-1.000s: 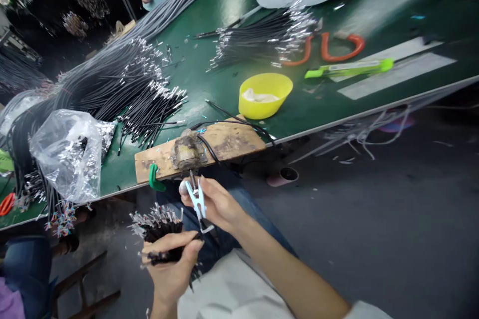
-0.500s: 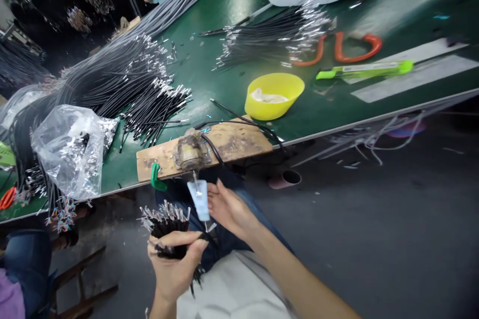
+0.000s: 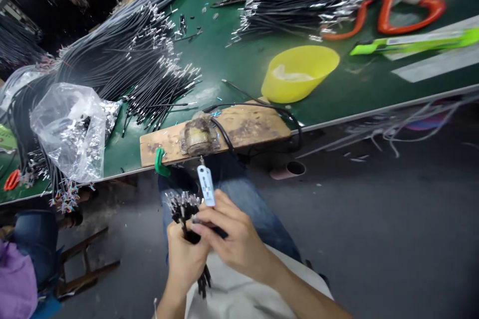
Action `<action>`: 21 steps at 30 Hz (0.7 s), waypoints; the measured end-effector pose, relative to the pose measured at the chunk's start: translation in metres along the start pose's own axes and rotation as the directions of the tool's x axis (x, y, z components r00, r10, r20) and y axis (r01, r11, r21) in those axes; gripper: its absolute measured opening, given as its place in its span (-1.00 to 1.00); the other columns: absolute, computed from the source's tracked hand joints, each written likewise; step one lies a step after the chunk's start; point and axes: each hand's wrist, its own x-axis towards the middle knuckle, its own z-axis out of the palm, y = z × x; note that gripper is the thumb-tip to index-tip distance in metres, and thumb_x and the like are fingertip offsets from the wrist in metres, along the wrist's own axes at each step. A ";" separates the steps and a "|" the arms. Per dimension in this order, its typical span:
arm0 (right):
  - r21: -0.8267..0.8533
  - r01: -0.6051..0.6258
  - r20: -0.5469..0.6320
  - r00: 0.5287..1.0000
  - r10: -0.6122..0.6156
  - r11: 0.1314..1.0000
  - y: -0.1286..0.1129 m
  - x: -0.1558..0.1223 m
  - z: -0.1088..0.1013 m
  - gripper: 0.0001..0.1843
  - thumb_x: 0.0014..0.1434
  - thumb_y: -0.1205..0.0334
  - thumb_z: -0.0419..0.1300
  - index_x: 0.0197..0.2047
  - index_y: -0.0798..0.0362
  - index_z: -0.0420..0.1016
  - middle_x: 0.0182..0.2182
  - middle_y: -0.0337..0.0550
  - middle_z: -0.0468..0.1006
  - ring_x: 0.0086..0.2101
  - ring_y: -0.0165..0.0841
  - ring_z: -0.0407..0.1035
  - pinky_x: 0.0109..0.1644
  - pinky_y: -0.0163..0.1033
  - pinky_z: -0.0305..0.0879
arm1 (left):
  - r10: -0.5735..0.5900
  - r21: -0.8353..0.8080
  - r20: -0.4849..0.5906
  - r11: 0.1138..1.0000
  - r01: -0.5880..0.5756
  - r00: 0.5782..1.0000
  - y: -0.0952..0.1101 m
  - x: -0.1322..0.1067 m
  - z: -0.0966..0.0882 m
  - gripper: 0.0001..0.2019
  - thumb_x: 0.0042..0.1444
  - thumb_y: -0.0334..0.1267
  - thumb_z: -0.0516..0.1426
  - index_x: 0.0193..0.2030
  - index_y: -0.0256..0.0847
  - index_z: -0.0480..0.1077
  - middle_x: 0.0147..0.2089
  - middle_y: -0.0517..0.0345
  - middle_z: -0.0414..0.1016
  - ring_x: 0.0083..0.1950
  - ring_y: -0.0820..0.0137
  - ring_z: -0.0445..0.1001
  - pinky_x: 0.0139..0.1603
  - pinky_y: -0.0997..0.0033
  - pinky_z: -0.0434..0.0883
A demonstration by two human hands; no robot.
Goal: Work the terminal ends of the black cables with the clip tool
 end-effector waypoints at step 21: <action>0.616 -0.368 0.147 0.922 0.358 0.696 0.022 -0.003 0.003 -0.77 0.12 0.06 0.15 -0.35 0.07 0.47 -0.41 -0.15 0.38 -0.40 -0.36 0.27 -0.34 -0.28 0.21 | -0.250 -0.416 0.059 0.874 0.252 0.966 -0.003 -0.004 0.006 -0.54 -0.08 0.18 0.14 -0.63 -0.21 0.25 -0.78 0.38 0.02 -0.75 0.63 -0.03 -0.75 0.57 0.03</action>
